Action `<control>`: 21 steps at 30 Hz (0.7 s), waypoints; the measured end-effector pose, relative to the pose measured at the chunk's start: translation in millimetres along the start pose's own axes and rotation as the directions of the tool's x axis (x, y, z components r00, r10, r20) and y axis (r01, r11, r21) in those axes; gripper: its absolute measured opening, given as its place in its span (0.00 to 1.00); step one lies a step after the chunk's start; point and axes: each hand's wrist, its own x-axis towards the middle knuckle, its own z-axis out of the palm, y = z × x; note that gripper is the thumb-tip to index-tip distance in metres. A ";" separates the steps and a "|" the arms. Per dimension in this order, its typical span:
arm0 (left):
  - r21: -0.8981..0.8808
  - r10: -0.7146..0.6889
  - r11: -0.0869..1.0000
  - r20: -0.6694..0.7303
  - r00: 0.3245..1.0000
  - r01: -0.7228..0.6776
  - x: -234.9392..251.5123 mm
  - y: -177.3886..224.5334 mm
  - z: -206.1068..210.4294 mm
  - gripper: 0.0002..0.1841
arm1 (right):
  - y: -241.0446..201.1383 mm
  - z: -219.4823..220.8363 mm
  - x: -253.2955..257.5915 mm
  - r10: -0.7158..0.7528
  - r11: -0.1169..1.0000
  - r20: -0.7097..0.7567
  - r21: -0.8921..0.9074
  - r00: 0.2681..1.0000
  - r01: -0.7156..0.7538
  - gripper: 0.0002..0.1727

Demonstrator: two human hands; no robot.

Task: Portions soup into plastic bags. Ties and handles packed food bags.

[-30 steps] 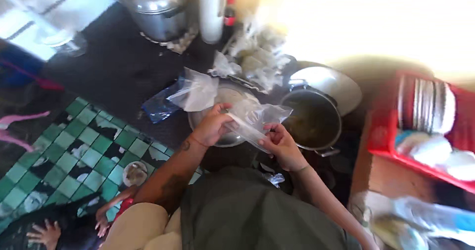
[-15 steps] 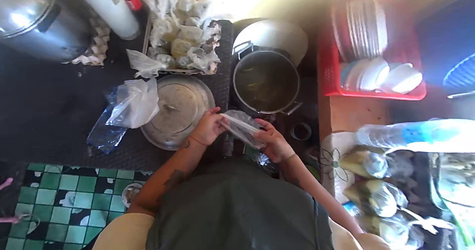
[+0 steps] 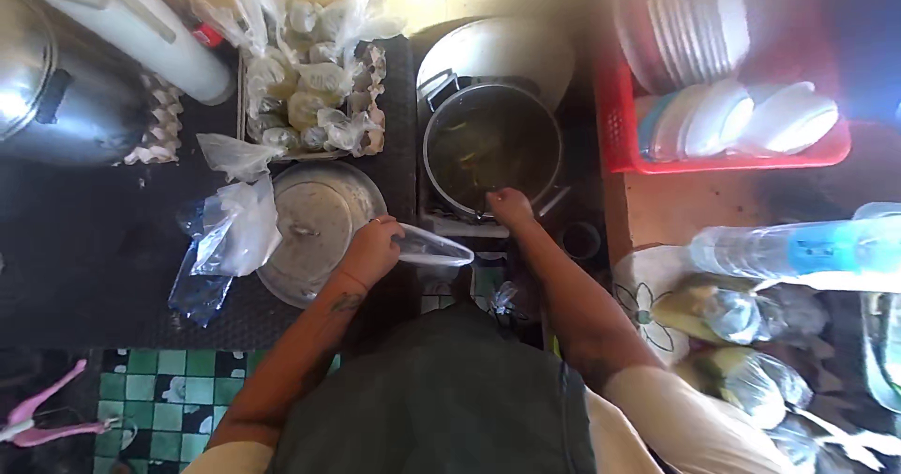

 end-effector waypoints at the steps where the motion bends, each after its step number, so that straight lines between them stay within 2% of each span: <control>1: -0.034 -0.005 0.999 0.006 1.000 0.005 0.7 3.0 -4.2 0.12 | -12.3 5.1 17.4 0.058 0.990 0.035 -0.130 0.998 -0.053 0.31; 4: -0.183 -0.129 0.972 0.103 0.986 0.147 1.2 14.6 -15.1 0.14 | -38.4 22.2 51.0 0.205 0.913 0.099 -0.379 0.974 -0.154 0.27; 8: -0.404 -0.240 0.871 0.150 0.959 0.281 -1.3 20.9 -24.7 0.14 | -47.6 8.1 71.3 0.278 0.903 0.185 -0.385 0.943 -0.191 0.23; 11: -0.549 -0.296 0.768 0.151 0.943 0.329 1.7 14.5 -25.2 0.15 | -37.1 -21.7 67.2 0.297 0.876 0.073 -0.416 0.952 -0.242 0.25; 14: -0.635 -0.305 0.709 0.114 0.945 0.305 12.4 10.0 -23.1 0.19 | -28.5 -43.6 62.6 0.261 0.808 -0.019 -0.543 0.965 -0.229 0.23; 18: -0.633 -0.303 0.720 0.083 0.949 0.285 26.6 15.6 -21.5 0.25 | -20.6 -45.1 57.6 0.139 0.819 -0.107 -0.546 0.984 -0.175 0.26; 21: -0.606 -0.305 0.742 0.078 0.949 0.288 31.5 21.1 -21.3 0.26 | -3.1 -21.1 74.6 0.133 0.772 -0.125 -0.609 0.983 -0.182 0.26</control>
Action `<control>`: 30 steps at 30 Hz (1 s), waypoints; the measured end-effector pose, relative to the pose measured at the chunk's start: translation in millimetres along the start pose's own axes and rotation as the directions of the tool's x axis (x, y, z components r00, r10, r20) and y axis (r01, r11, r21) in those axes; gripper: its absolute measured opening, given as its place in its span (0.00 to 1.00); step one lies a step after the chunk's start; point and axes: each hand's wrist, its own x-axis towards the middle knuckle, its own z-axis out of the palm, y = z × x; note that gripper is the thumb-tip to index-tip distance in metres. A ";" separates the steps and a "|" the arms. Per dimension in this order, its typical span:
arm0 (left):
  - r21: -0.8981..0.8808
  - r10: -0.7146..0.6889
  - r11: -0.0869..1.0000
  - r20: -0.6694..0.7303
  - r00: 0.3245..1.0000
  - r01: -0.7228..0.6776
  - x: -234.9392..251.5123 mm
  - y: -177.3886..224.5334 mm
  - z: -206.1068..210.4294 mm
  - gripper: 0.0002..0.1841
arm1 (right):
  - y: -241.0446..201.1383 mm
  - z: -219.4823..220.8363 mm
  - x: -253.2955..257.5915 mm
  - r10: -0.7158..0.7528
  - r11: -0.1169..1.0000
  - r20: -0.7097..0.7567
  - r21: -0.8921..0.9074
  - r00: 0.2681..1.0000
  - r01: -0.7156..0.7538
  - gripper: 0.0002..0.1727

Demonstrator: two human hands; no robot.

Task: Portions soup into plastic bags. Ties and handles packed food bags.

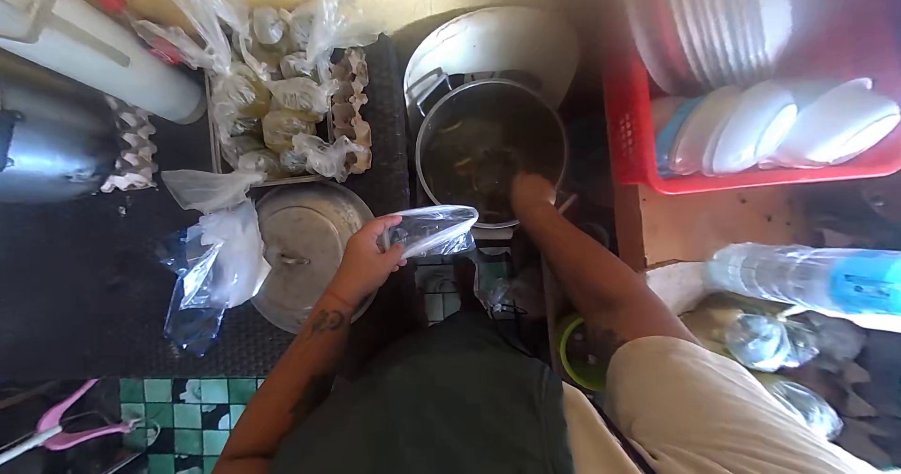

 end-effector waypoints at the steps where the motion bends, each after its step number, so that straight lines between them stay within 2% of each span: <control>1: 0.021 0.011 1.000 -0.002 1.000 -0.011 0.7 0.3 0.3 0.26 | -2.7 8.7 6.2 0.010 1.000 0.005 -0.009 1.000 -0.010 0.29; 4: 0.051 0.059 0.997 -0.014 0.998 -0.058 0.6 -4.3 -2.1 0.26 | -16.4 12.6 3.5 0.039 0.999 0.065 0.018 0.997 -0.041 0.28; 7: 0.037 0.073 0.997 -0.041 0.996 -0.071 -2.5 -8.9 -2.9 0.26 | -24.6 1.5 -7.6 0.016 0.999 0.135 0.032 0.991 -0.021 0.19; 9: 0.026 0.071 0.997 -0.055 0.996 -0.070 -2.6 -12.2 -3.7 0.26 | -23.9 -3.0 -8.4 -0.021 0.998 0.166 0.059 0.986 0.012 0.16; 15: -0.010 0.120 0.992 -0.167 0.979 -0.124 -5.6 -15.0 -9.8 0.24 | -19.6 4.0 7.2 -0.125 0.988 0.264 0.116 0.956 0.097 0.21; 21: -0.158 0.128 0.971 -0.296 0.947 -0.181 -5.6 -11.1 -25.2 0.26 | -2.8 29.3 44.4 -0.221 0.927 0.295 0.359 0.929 0.107 0.21; 30: -0.268 0.069 0.947 -0.363 0.929 -0.175 -4.0 -10.5 -35.3 0.26 | 36.8 -3.1 21.8 -0.251 0.871 0.301 0.486 0.920 0.079 0.18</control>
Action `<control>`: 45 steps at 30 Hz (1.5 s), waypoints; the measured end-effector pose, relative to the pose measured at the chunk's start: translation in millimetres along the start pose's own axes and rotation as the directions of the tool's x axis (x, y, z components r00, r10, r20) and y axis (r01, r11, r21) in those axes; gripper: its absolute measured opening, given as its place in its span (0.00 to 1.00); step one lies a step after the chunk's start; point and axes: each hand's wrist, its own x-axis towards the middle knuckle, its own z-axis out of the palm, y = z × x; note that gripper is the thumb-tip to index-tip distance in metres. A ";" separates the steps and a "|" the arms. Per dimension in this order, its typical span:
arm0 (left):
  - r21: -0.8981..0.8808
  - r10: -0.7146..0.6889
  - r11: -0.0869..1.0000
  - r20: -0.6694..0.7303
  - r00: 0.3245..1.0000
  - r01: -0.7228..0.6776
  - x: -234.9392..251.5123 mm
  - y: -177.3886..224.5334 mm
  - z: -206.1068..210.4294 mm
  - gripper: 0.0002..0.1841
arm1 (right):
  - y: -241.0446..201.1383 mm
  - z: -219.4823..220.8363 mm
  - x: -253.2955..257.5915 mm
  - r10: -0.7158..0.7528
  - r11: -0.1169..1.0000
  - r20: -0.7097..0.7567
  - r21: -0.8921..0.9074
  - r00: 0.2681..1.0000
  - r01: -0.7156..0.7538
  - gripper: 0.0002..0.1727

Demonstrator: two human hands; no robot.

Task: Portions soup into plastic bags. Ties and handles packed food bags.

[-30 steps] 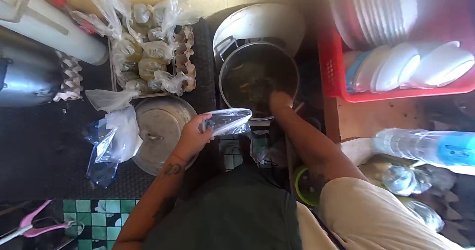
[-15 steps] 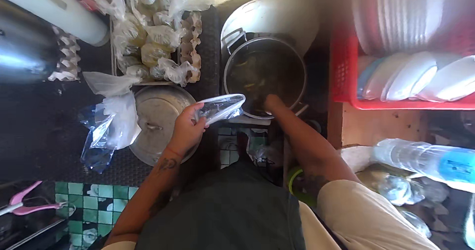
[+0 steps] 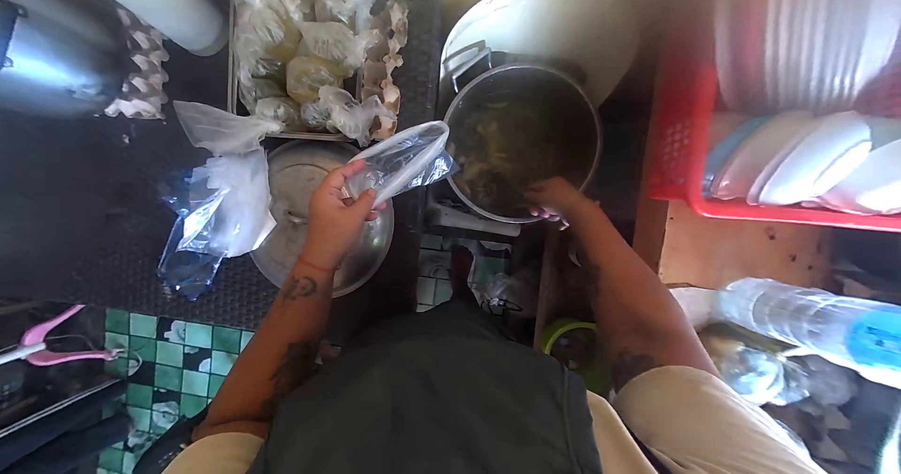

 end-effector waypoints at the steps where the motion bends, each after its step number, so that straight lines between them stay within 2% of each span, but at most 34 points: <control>1: 0.001 -0.004 1.000 0.001 1.000 0.004 0.1 -0.1 0.6 0.26 | 1.5 -3.2 -2.6 0.001 1.000 -0.003 0.006 1.000 -0.001 0.18; 6: -0.008 -0.005 1.000 0.011 1.000 0.005 -0.4 -1.5 4.6 0.26 | 0.3 -12.2 -16.3 -0.027 1.000 -0.040 0.006 0.999 0.028 0.19; 11: -0.008 -0.022 1.000 0.013 1.000 0.022 -2.2 -2.2 8.0 0.26 | -13.0 -7.8 -19.6 -0.088 0.977 -0.132 -0.206 0.987 0.060 0.20; 13: -0.019 -0.021 1.000 0.009 1.000 0.021 -2.9 -2.9 8.7 0.26 | -19.4 -1.2 -18.3 -0.086 0.971 -0.129 -0.231 0.988 0.054 0.20; 17: -0.034 -0.018 0.999 -0.014 1.000 0.018 -6.3 -3.5 9.4 0.26 | -10.9 7.6 -8.5 -0.034 0.997 -0.075 -0.072 0.997 0.028 0.22; 25: -0.056 -0.055 0.997 -0.066 0.996 0.052 -10.4 -9.5 9.5 0.26 | 9.3 5.2 -24.8 -0.018 0.991 0.027 0.133 0.999 0.015 0.21; 29: -0.065 -0.058 0.996 -0.061 0.996 0.054 -10.6 -12.4 11.9 0.26 | 12.0 2.6 -30.4 -0.008 0.983 0.034 0.182 0.999 0.002 0.20; 33: -0.073 -0.058 0.996 -0.066 0.996 0.053 -10.8 -9.5 16.8 0.26 | 5.1 9.2 -32.0 -0.041 0.988 -0.008 0.146 0.999 0.041 0.20; 38: -0.070 -0.046 0.997 -0.081 0.996 0.040 -12.2 -7.4 21.5 0.25 | -8.7 17.2 -28.6 -0.061 0.997 -0.079 -0.055 0.995 0.056 0.20; 42: -0.062 -0.042 0.997 -0.084 0.996 0.037 -14.3 -6.1 21.3 0.26 | -20.7 20.3 -33.2 -0.041 0.995 -0.014 -0.092 0.999 0.039 0.19; 45: -0.062 -0.042 0.997 -0.085 0.995 0.037 -15.8 -8.2 22.6 0.26 | -18.2 23.2 -28.8 -0.024 0.998 0.009 -0.053 1.000 0.024 0.19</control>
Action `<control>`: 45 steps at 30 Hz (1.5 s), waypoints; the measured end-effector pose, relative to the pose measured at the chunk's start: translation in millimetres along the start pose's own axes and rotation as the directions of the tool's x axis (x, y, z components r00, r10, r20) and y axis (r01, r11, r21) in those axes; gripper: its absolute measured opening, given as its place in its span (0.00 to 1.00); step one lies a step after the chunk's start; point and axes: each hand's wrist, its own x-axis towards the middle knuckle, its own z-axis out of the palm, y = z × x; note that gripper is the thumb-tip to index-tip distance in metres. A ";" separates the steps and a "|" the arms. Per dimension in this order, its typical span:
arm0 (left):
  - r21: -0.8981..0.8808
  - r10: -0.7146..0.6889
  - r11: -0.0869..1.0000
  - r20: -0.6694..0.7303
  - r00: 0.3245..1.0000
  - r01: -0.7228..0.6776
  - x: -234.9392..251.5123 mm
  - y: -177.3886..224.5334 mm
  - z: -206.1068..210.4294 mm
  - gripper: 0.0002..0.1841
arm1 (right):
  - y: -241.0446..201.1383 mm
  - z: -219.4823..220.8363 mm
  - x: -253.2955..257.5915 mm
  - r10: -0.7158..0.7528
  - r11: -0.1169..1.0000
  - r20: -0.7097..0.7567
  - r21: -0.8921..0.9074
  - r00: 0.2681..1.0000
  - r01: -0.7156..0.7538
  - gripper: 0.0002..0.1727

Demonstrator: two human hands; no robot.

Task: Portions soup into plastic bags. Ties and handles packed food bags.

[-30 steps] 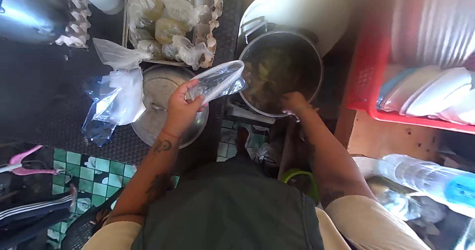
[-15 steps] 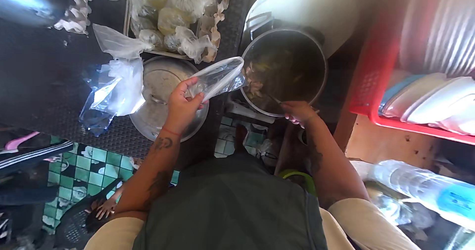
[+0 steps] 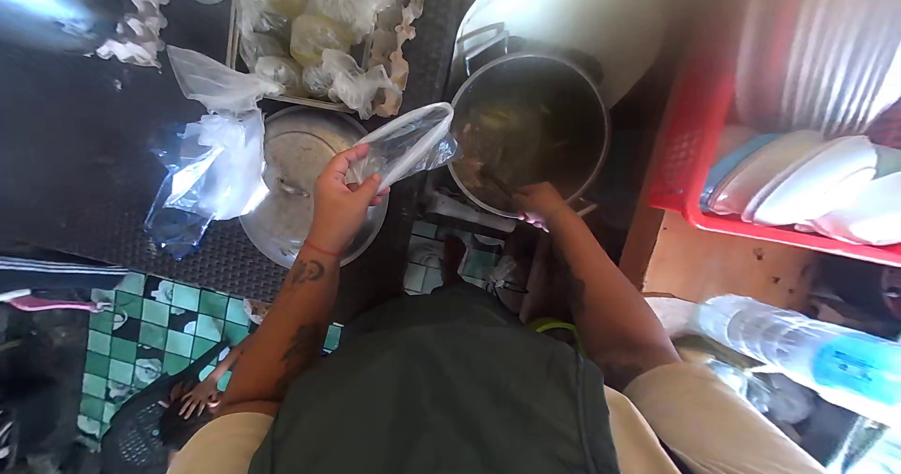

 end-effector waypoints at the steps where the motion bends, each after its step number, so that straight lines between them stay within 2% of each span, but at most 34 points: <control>1: 0.002 0.000 1.000 -0.005 1.000 0.000 -0.7 -0.1 0.5 0.26 | -2.9 2.0 -0.9 0.010 1.000 0.006 0.016 1.000 -0.010 0.19; 7: 0.006 -0.001 1.000 -0.017 1.000 0.002 -5.5 0.4 3.0 0.23 | 13.4 5.9 -2.5 -0.013 0.992 0.053 0.123 0.999 0.006 0.22; 15: -0.003 0.014 1.000 -0.026 1.000 -0.014 -6.1 6.5 9.6 0.20 | 22.1 5.0 -3.7 -0.095 0.974 0.026 0.210 0.995 0.088 0.20; 20: -0.019 0.062 0.998 -0.016 0.998 -0.062 1.1 21.9 16.7 0.23 | 22.5 2.7 -1.4 -0.106 0.954 0.023 0.286 0.994 0.095 0.20; 28: 0.038 0.149 0.988 0.080 0.986 -0.153 52.7 58.6 55.9 0.35 | 32.7 -10.7 -38.8 -0.110 0.913 -0.040 0.392 0.993 0.117 0.20; 32: 0.158 0.176 0.967 0.139 0.974 -0.198 87.8 71.1 88.1 0.28 | 42.7 -18.7 -63.3 -0.076 0.910 -0.071 0.403 0.995 0.098 0.19; 35: 0.360 0.231 0.887 0.199 0.952 -0.290 118.3 73.2 111.5 0.30 | 48.6 -26.5 -80.5 -0.073 0.904 -0.087 0.416 0.994 0.103 0.19; 39: 0.582 0.305 0.694 0.296 0.905 -0.424 150.0 65.2 142.6 0.38 | 50.9 -36.5 -104.7 -0.049 0.891 -0.093 0.446 0.994 0.086 0.19; 45: 0.751 0.132 0.490 0.438 0.889 -0.442 176.7 41.2 179.8 0.46 | 55.0 -45.0 -131.6 -0.040 0.892 -0.135 0.442 0.990 0.097 0.17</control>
